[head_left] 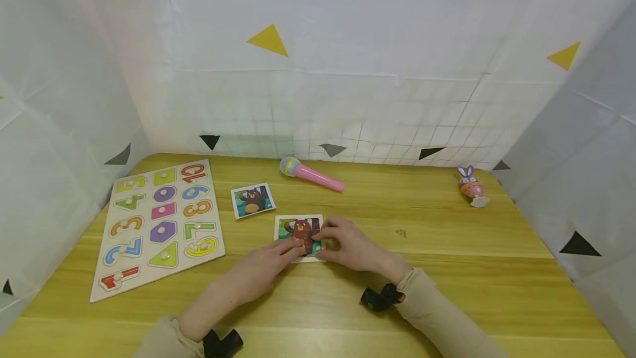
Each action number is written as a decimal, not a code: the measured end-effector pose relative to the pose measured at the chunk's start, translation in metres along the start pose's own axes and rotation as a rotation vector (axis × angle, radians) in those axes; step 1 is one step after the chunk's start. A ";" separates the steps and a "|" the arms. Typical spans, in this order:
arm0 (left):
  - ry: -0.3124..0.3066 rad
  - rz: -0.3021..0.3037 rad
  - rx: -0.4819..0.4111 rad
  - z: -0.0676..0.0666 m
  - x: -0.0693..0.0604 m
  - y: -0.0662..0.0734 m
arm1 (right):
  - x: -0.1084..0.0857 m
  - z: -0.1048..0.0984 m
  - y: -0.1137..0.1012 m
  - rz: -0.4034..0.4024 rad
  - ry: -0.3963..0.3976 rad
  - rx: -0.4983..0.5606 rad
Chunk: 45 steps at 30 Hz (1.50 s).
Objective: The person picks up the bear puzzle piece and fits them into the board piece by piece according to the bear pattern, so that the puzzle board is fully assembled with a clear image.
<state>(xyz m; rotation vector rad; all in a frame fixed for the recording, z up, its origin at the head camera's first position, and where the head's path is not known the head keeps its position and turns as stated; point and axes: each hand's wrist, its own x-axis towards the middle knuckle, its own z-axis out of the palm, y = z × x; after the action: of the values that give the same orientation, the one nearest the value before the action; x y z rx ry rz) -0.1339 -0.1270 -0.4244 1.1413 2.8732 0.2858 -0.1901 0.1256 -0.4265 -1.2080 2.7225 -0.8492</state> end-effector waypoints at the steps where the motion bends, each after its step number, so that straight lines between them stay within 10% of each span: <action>1: 0.000 0.007 0.018 0.000 0.001 0.001 | 0.000 0.000 0.000 0.002 0.002 0.002; 45: -0.032 0.033 0.027 0.001 0.000 0.010 | 0.000 -0.002 0.002 -0.038 -0.016 0.086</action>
<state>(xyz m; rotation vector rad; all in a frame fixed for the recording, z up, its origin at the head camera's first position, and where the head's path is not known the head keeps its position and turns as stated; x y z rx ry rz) -0.1271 -0.1196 -0.4233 1.1881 2.8413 0.2279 -0.1916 0.1281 -0.4256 -1.2479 2.6292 -0.9456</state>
